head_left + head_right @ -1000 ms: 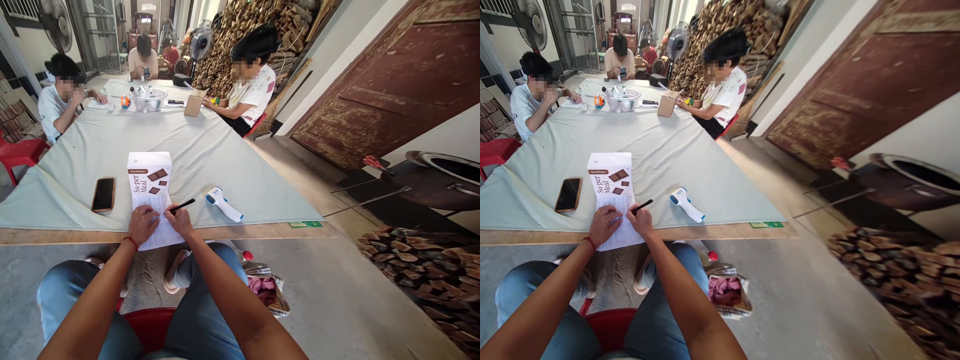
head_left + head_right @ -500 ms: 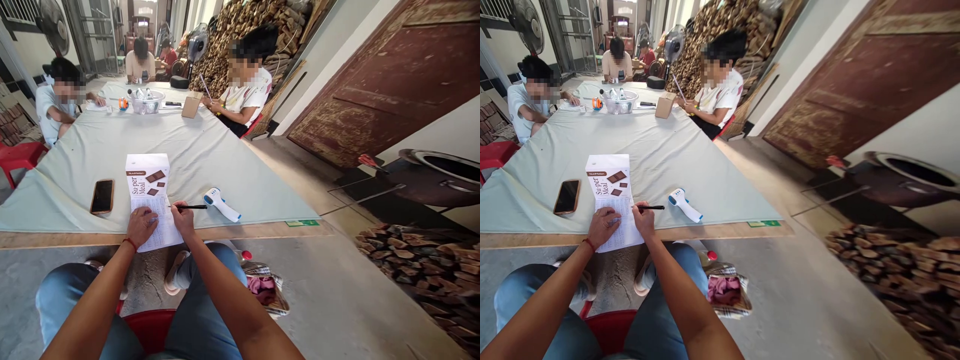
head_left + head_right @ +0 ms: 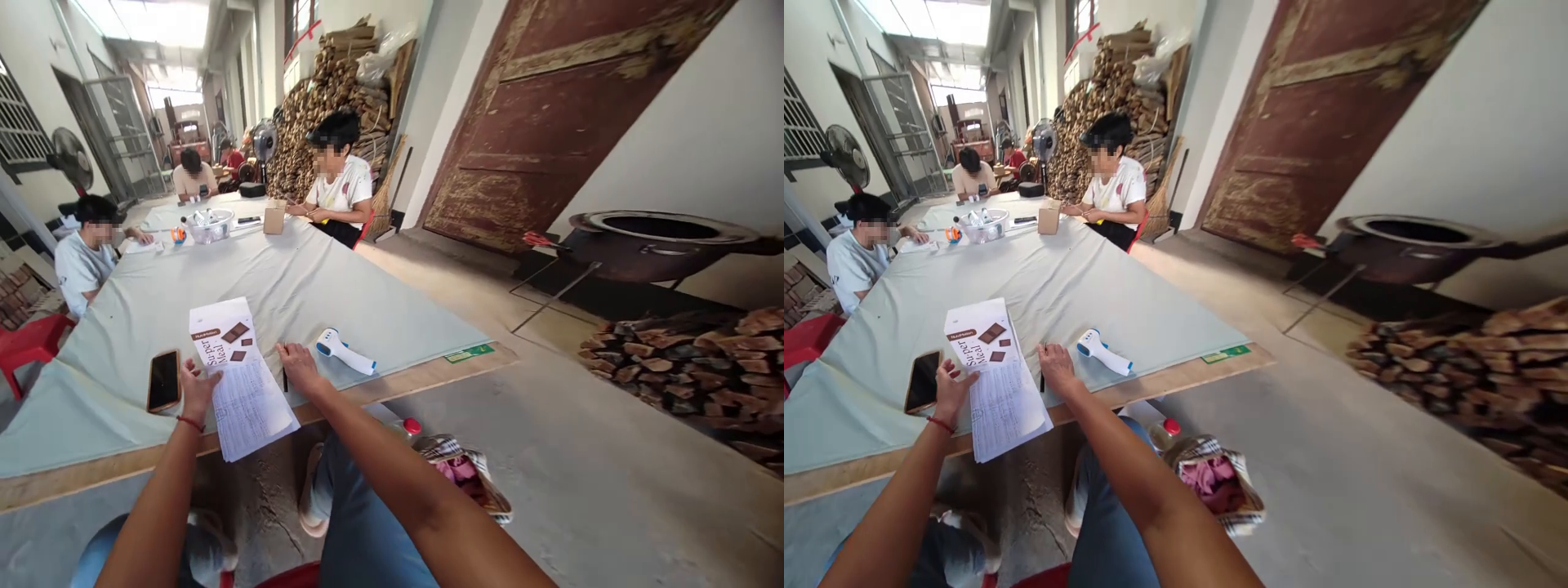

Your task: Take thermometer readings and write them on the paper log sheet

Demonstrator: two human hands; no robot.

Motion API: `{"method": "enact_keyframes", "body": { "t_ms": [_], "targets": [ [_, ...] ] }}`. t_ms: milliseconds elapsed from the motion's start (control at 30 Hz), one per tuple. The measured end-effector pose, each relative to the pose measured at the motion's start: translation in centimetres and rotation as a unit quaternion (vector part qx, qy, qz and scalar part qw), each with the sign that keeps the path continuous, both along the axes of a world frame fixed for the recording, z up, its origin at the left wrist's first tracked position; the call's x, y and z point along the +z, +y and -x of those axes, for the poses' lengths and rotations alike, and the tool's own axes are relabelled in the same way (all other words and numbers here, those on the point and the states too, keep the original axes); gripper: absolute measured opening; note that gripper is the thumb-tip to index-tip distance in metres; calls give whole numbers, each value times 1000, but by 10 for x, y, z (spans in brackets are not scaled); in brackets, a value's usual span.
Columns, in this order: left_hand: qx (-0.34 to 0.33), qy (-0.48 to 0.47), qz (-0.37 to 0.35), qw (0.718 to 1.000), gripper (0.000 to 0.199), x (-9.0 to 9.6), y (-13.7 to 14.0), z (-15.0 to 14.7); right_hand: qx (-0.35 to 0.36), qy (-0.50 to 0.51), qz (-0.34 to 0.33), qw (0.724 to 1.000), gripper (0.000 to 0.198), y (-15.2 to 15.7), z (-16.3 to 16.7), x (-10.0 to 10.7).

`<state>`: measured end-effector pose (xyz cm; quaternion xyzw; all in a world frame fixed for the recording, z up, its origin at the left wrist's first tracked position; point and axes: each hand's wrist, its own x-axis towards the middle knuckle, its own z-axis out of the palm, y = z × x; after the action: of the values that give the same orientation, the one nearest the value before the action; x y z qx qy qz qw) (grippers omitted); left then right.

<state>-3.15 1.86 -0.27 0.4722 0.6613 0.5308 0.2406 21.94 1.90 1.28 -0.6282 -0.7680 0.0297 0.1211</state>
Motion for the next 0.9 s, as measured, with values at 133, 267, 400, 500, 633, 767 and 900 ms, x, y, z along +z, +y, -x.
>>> {"method": "enact_keyframes", "body": {
  "t_ms": [133, 267, 400, 500, 633, 767, 900],
  "targets": [
    [-107, -45, -13, 993, 75, 23, 33, 16, 30, -15, -16, 999, 51, -2, -20, 9],
    [-210, -106, 19, 972, 72, 25, 43, 25, -130, 0, -38, 991, 56, -9, -59, 13],
    [-244, -134, 40, 960, 80, 22, 44, 30, -208, 19, 62, 976, 57, -13, -94, 9],
    [-206, -97, 12, 974, 81, 26, 43, 26, -187, 44, 67, 979, 41, -13, -100, 4],
    [-172, -77, -6, 982, 76, 30, 37, 12, -173, 227, 16, 958, 31, -13, -72, 5],
    [-127, -67, 0, 990, 70, 17, 22, 6, -81, 533, 13, 842, 29, -25, -15, 12],
    [-71, -34, -39, 996, 62, -2, 9, 8, 9, 671, 80, 737, 33, -42, 40, 14]
  ]
}}
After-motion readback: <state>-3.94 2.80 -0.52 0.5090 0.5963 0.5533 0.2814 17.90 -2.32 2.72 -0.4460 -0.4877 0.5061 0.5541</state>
